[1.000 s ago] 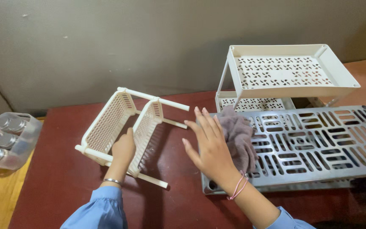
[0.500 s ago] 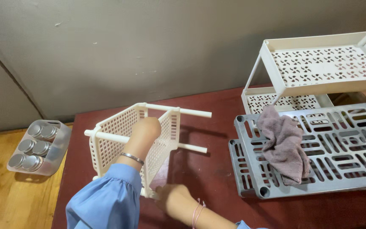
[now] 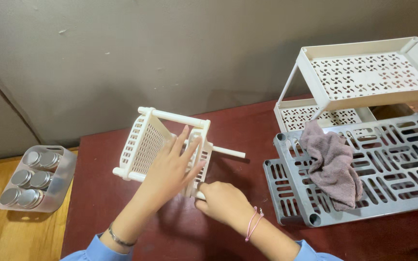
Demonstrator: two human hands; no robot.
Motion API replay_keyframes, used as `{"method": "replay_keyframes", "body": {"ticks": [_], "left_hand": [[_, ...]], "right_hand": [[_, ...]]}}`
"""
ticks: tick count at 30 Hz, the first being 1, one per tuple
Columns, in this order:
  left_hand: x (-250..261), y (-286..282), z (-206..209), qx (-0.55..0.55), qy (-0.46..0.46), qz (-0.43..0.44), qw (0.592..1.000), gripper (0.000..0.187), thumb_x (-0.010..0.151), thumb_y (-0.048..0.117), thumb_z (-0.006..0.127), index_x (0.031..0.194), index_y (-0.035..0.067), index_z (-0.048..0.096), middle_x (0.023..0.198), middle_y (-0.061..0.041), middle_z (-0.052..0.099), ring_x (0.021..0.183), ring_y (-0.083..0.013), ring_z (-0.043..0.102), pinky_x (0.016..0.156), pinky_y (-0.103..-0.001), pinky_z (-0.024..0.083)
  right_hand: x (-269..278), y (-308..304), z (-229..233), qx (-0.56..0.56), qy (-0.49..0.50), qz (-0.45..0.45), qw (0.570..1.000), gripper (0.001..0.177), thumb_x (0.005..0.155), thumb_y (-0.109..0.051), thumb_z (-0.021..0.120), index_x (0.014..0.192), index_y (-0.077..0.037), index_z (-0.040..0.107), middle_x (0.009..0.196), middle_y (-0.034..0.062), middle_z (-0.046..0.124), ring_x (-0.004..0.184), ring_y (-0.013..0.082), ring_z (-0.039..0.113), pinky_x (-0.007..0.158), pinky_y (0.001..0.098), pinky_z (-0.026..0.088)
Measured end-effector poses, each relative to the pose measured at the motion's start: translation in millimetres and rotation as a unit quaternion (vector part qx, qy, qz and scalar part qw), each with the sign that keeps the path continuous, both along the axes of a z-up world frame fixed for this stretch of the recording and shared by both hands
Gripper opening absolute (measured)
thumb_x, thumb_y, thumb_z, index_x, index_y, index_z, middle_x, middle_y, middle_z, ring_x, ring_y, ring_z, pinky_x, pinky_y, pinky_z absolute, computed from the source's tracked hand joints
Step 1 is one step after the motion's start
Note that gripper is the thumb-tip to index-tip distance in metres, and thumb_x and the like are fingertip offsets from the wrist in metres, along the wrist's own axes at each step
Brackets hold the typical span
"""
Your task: The person disassembles a white plastic basket by removing its corner connectors and rods, then reassembles it by inserting the rods and snapping the connectors back into place. The person also wipes the basket with a cloth during the process.
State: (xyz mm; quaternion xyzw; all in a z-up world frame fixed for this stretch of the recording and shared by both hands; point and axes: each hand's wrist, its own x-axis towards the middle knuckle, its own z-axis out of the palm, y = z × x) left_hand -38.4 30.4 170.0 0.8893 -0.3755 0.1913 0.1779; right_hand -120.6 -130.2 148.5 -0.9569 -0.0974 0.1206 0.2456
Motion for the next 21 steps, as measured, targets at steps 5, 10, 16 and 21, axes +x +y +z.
{"method": "replay_keyframes", "body": {"ticks": [5,10,16,21], "left_hand": [[-4.9,13.9,-10.4,0.041,0.275,0.068,0.958,0.094,0.080,0.059,0.062,0.162,0.028,0.028,0.155,-0.009,0.054,0.095,-0.0372,0.071,0.076,-0.047,0.058],[14.3,11.9,-10.4,0.036,0.288,0.060,0.955,0.084,0.086,0.053,0.061,0.161,0.036,0.028,0.096,-0.012,0.076,0.082,-0.0366,0.071,0.074,-0.049,0.056],[24.3,-0.6,-7.8,0.053,0.282,0.088,0.954,0.080,0.085,0.053,0.059,0.159,0.038,0.031,0.089,-0.012,0.075,0.076,-0.0360,0.071,0.070,-0.049,0.056],[29.3,-14.5,-2.5,0.081,0.288,0.110,0.948,0.080,0.085,0.054,0.058,0.159,0.041,0.031,0.086,-0.014,0.075,0.074,-0.0360,0.071,0.070,-0.048,0.057]], "right_hand": [[8.1,0.6,-7.7,0.010,-0.026,-0.014,1.000,0.026,0.087,-0.034,0.067,0.086,-0.008,0.072,0.078,0.0180,0.072,0.073,0.0388,0.070,0.070,0.0518,0.055],[13.8,-0.5,-33.3,-0.067,-0.149,0.014,0.986,0.023,0.093,-0.029,0.064,0.091,-0.007,0.066,0.072,0.0154,0.070,0.065,0.0357,0.070,0.060,0.0478,0.057],[21.0,-5.0,-48.4,-0.136,-0.216,0.013,0.967,0.015,0.093,-0.023,0.064,0.091,-0.008,0.064,0.072,0.0134,0.070,0.062,0.0319,0.069,0.056,0.0447,0.056],[48.5,-27.6,-30.8,0.028,-0.006,-0.007,1.000,0.029,0.085,-0.032,0.068,0.081,-0.004,0.074,0.077,0.0203,0.072,0.069,0.0351,0.068,0.066,0.0487,0.054]]}}
